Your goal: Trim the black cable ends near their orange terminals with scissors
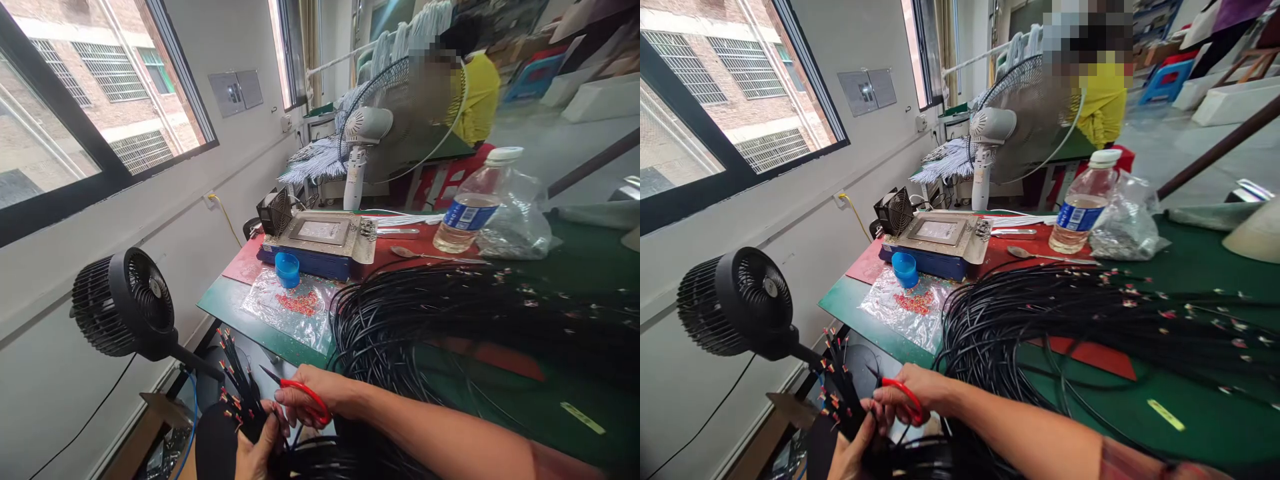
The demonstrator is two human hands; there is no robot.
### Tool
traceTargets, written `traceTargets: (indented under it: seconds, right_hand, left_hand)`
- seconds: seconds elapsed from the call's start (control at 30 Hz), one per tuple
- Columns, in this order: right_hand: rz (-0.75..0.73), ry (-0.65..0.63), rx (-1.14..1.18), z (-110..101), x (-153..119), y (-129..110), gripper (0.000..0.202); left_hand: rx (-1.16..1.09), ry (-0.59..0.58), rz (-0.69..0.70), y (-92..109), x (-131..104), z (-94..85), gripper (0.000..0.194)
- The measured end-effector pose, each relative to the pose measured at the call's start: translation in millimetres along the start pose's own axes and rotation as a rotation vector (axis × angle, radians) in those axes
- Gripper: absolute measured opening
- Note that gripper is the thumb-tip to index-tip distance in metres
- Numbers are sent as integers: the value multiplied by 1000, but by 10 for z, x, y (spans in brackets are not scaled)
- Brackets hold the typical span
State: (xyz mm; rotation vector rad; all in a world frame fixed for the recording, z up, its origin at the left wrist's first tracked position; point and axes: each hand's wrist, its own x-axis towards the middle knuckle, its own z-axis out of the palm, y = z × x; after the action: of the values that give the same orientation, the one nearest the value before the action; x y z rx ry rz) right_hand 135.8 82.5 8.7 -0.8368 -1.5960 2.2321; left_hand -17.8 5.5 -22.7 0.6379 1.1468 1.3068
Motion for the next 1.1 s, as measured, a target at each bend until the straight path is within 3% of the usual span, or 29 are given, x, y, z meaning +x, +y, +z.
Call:
traceTargets:
  seconds: [0.2, 0.73, 1.0, 1.1]
  right_hand:
    - [-45, 3, 95, 8, -3, -22, 51]
    - [2, 31, 120, 6, 9, -24, 42]
    - [15, -12, 133, -10, 3, 5, 32]
    - [-24, 64, 84, 19, 19, 6, 36]
  left_hand:
    - [8, -35, -10, -20, 24, -21, 21]
    - [95, 19, -46, 3, -30, 0, 29]
    - [64, -75, -111, 51, -88, 6, 32]
    - [73, -38, -147, 12, -43, -36, 37]
